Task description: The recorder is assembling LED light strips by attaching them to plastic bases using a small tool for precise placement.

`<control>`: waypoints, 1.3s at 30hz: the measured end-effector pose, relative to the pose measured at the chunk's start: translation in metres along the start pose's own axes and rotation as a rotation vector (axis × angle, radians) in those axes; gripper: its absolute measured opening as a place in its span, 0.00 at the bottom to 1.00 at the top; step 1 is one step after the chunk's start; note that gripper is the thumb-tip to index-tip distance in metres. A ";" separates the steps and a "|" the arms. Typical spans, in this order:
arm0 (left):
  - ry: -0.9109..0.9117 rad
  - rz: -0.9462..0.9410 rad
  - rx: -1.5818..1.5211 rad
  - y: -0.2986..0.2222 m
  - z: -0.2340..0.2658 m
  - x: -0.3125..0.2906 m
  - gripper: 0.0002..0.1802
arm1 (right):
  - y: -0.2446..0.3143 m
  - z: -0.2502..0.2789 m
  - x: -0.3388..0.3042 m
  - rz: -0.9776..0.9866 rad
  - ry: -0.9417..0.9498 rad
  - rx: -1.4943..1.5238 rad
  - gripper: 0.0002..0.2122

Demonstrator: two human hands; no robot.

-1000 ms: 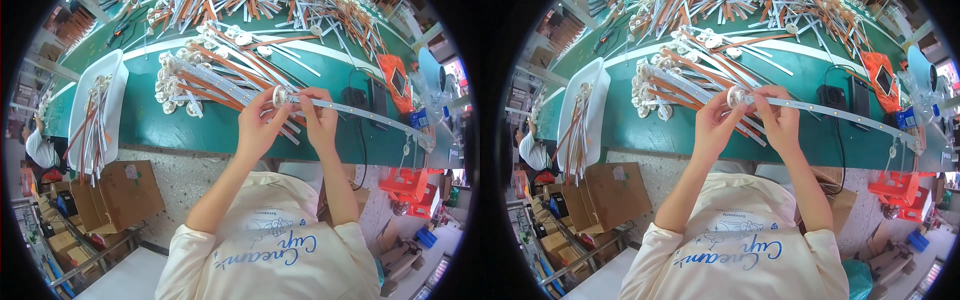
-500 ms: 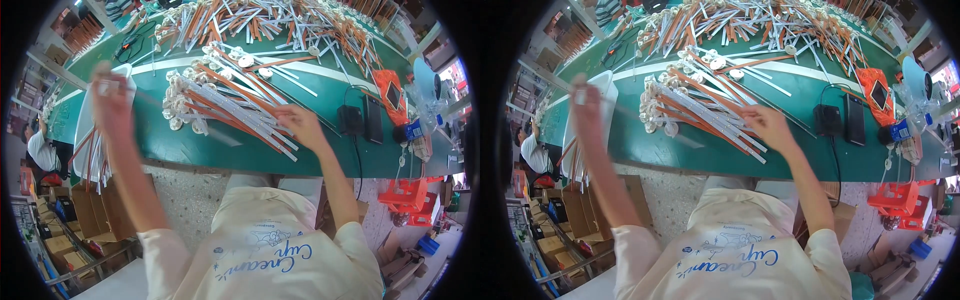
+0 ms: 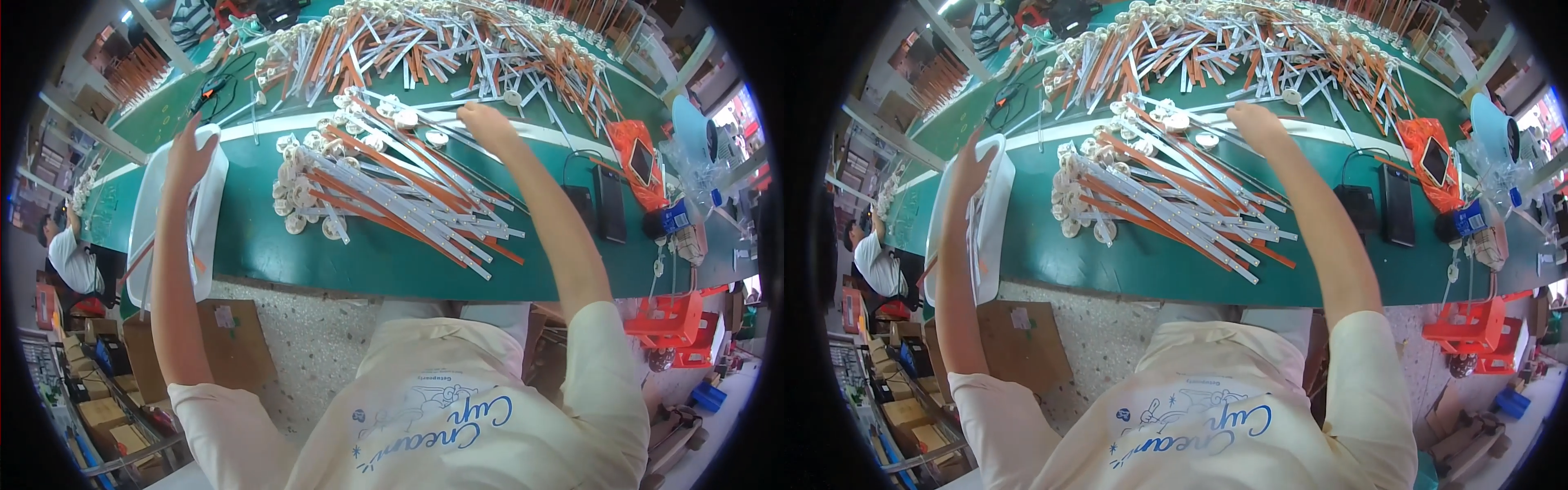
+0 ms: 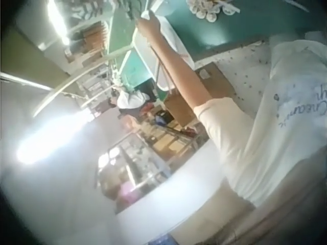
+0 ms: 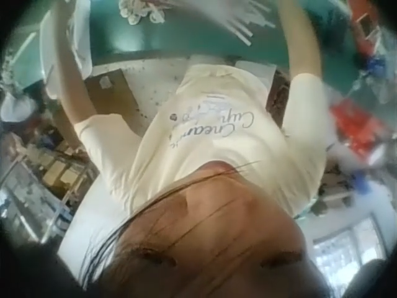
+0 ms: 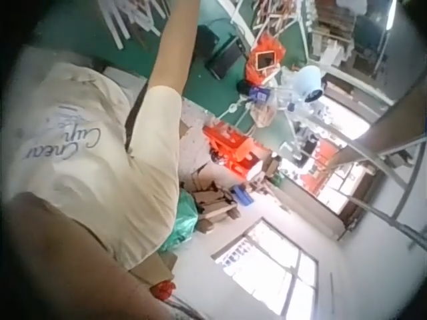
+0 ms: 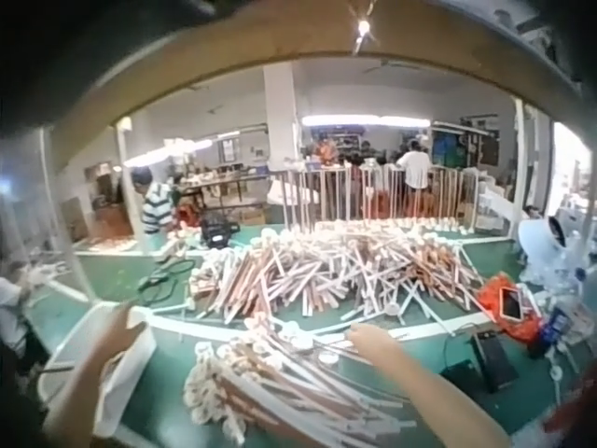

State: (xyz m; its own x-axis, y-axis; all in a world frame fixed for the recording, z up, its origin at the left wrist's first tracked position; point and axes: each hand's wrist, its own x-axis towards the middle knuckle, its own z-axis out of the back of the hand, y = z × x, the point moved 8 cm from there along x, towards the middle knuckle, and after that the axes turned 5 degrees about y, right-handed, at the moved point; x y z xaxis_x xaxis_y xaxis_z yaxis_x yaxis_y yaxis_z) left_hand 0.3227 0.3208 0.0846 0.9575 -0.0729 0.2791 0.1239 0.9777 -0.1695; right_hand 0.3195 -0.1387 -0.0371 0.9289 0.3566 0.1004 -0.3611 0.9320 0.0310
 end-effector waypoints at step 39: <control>0.737 -0.160 -1.701 -0.356 -0.089 -0.220 0.10 | 0.061 0.116 -0.217 -0.251 -0.470 1.474 0.10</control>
State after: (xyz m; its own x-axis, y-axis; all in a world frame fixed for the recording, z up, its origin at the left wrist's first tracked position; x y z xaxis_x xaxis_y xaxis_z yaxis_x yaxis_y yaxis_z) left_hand 0.0915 -0.0291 -0.0010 0.7598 -0.6482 0.0501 -0.1374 -0.2354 -0.9621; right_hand 0.0869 -0.1671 0.0580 0.9688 -0.1055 0.2242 -0.2275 -0.0204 0.9736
